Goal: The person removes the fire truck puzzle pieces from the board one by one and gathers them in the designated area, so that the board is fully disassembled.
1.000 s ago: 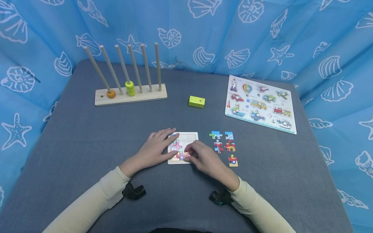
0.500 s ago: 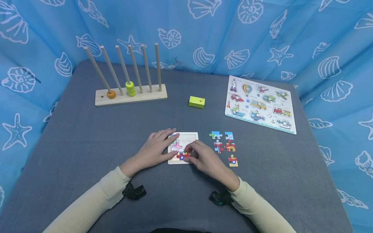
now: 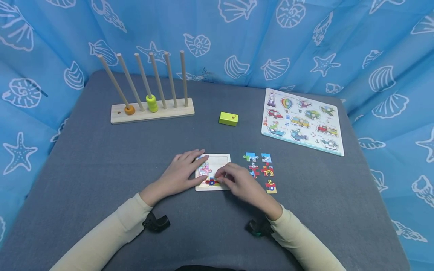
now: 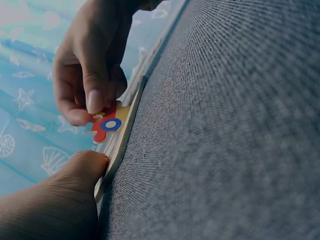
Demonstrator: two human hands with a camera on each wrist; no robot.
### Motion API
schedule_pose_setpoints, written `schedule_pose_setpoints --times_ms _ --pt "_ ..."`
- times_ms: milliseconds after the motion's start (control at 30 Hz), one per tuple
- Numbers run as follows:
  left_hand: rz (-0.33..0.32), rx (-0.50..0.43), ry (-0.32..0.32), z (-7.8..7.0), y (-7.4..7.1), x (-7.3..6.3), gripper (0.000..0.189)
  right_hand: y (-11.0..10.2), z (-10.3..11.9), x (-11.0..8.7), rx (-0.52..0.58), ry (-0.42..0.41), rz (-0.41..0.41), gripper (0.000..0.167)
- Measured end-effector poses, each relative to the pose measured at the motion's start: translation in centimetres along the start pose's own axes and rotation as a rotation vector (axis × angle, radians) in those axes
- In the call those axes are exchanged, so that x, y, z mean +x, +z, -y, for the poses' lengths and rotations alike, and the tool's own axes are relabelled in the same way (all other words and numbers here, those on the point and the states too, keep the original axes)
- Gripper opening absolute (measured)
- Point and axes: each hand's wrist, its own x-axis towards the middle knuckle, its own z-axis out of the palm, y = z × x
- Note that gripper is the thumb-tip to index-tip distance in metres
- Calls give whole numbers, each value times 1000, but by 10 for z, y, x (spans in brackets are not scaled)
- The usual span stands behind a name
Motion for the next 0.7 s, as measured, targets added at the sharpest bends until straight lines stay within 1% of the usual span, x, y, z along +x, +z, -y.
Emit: schedule_pose_setpoints --times_ms 200,300,467,567,700 --pt "-5 3 1 0 -1 0 64 -14 -6 -5 27 23 -4 9" --pt "1 4 -2 0 0 0 64 -24 -12 -10 25 53 14 8" --pt "-2 4 3 0 0 0 64 -43 -25 -23 11 89 55 8" --pt "0 3 3 1 0 0 64 -54 -32 -32 8 113 56 8" --pt "1 0 7 2 1 0 64 -65 -39 -42 32 161 48 8"
